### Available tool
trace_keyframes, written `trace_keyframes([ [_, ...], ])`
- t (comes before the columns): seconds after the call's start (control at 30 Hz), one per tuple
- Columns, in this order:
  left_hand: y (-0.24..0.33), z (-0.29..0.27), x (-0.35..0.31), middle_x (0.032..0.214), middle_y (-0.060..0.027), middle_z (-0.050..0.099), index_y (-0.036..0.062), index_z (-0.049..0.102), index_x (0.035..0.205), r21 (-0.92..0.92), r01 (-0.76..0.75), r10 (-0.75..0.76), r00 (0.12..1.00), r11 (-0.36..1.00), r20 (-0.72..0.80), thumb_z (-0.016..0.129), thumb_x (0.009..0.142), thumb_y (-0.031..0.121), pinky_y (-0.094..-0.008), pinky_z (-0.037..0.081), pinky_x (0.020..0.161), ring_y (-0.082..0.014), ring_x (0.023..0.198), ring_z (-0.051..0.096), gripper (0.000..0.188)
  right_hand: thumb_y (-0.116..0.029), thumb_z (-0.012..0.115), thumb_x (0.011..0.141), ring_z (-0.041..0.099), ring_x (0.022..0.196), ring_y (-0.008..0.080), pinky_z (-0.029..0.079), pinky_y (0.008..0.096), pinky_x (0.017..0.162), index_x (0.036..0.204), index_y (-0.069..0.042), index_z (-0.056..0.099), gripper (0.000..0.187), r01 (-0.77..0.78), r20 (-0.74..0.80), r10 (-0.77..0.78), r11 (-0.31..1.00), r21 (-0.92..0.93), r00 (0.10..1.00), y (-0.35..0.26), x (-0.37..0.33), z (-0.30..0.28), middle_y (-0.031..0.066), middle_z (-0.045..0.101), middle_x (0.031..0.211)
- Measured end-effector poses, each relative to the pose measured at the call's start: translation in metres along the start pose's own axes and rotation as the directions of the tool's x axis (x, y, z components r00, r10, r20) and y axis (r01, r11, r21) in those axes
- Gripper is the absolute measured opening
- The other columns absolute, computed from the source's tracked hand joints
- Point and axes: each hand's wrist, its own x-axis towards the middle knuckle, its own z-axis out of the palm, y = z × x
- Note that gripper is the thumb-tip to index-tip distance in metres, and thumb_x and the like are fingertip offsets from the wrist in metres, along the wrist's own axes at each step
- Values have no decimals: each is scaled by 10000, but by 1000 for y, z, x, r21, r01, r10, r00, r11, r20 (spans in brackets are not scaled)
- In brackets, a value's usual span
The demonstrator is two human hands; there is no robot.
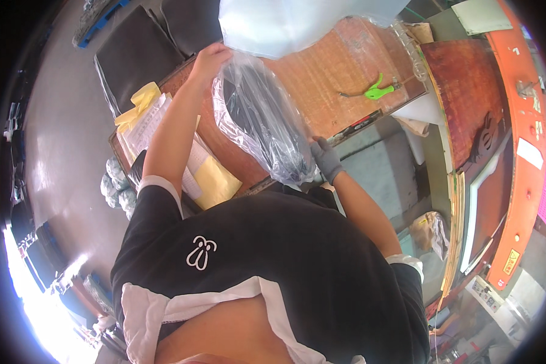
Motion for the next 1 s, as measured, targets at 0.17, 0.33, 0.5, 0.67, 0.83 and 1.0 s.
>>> trace_keyframes([
  [0.17,-1,5,3,710,-12,572,28,627,790,-151,171,-169,985,974,26,604,772,135,-244,402,608,-106,649,505,111,-221,543,845,541,742,140,443,312,669,918,6,582,241,-145,65,153,982,-119,986,10,15,1,83,588,781],
  [0.33,-5,3,2,700,-4,549,36,622,782,-308,158,-172,985,938,-17,593,764,106,-237,384,615,-98,653,483,78,-214,510,846,602,796,343,465,421,723,857,12,554,230,64,13,-72,777,-626,997,13,23,-2,210,612,848],
  [0.5,-21,0,13,735,-27,581,31,619,798,-343,202,-191,979,917,64,598,780,91,-247,424,636,-117,681,532,66,-211,530,849,574,896,415,441,459,772,867,13,559,227,-40,-130,-78,693,-720,989,20,38,-14,268,598,886],
  [0.67,-28,-6,11,946,-72,630,15,596,1018,-325,394,-357,919,860,169,589,825,116,-335,486,787,-184,877,605,218,-217,473,823,577,970,401,457,454,844,1030,-4,562,310,-128,5,190,679,-723,982,15,40,-17,277,589,1037],
  [0.83,-24,1,0,820,-84,622,-7,586,926,-496,294,-257,956,817,144,598,821,83,-293,499,676,-170,736,609,139,-222,560,852,586,935,374,454,406,857,1136,20,519,375,-179,-281,40,852,-491,959,-64,12,-3,231,606,1026],
  [1.0,-25,7,0,815,-67,620,3,587,918,-442,261,-265,963,858,53,615,821,116,-273,480,647,-153,703,589,151,-283,625,793,431,1183,379,370,454,965,1258,-15,470,559,679,310,-711,316,-662,632,-150,-29,46,223,431,1321],
])
